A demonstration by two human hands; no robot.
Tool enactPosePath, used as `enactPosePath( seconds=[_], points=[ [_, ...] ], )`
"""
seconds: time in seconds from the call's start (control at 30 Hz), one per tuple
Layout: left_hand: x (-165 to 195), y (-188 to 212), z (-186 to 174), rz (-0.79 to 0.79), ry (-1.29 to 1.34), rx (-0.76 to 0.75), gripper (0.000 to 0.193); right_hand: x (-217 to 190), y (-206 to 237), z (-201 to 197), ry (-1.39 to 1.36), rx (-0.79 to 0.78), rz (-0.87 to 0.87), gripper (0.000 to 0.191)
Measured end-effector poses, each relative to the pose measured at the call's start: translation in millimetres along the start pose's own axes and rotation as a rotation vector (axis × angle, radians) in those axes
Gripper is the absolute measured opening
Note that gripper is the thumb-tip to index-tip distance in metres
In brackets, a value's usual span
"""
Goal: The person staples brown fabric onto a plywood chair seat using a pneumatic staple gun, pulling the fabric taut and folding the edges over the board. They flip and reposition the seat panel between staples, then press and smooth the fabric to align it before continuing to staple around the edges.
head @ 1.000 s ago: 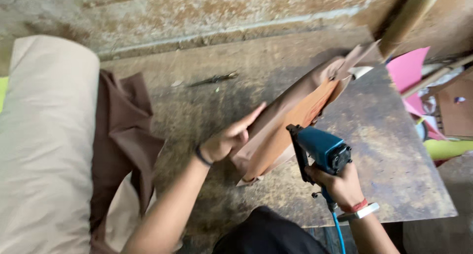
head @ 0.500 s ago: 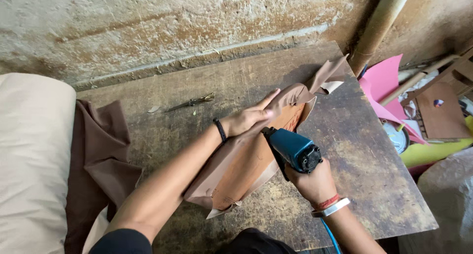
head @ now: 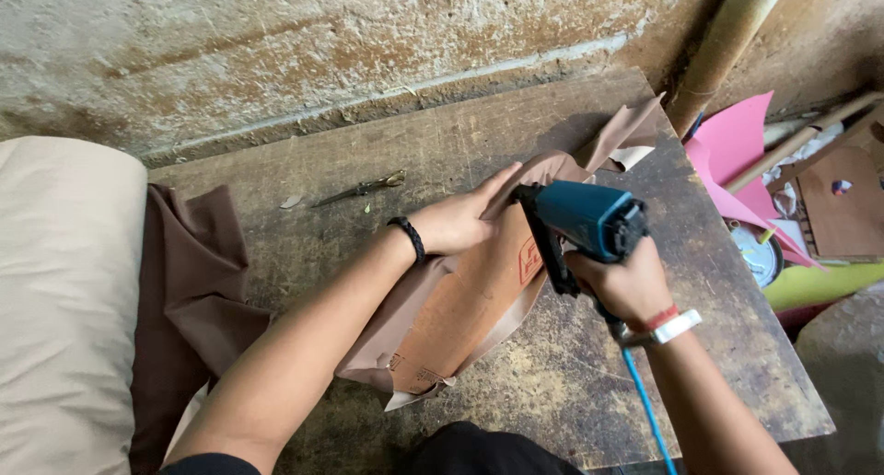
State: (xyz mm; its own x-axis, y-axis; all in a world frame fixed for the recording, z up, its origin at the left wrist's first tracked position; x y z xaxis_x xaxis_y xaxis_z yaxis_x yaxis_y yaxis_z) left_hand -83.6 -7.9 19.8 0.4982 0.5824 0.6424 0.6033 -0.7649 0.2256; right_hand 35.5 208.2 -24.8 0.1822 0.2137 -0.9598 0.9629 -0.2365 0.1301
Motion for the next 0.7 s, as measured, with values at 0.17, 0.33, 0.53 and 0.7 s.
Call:
enactPosePath(
  seconds=[0.17,0.33,0.53,0.7],
  points=[
    [-1.6,-4.4,4.2,0.056,-0.007,0.01,0.104,-11.1,1.6,-4.4,0.076,-0.048,0.056,0.031],
    [-3.8,-0.2,4.9,-0.146,-0.065,-0.07,0.107,-18.7,21.3,10.6,0.081,-0.081,-0.013,0.033],
    [-5.9,1.6,9.0,0.032,-0.052,-0.068,0.127,-21.2,43.6,22.9,0.088,-0.107,-0.044,0.035],
    [-43.8,71.6,37.0,0.323,0.622,-0.041,0.101,-5.5,82.6,35.3,-0.059,-0.205,-0.003,0.043]
  ],
)
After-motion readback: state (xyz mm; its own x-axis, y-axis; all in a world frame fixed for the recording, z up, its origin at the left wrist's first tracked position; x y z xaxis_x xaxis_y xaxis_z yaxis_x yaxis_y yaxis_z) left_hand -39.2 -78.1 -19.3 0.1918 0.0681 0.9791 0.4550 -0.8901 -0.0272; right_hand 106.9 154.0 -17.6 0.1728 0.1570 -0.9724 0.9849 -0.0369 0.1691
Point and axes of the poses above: each hand's wrist, its own y-axis away from the middle knuckle, its own z-axis out of the palm, x = y × z, the point moved 3 cm from there along -y, towards the middle knuckle, and after that the axes turned 6 degrees about z, right-handed, at the moved point
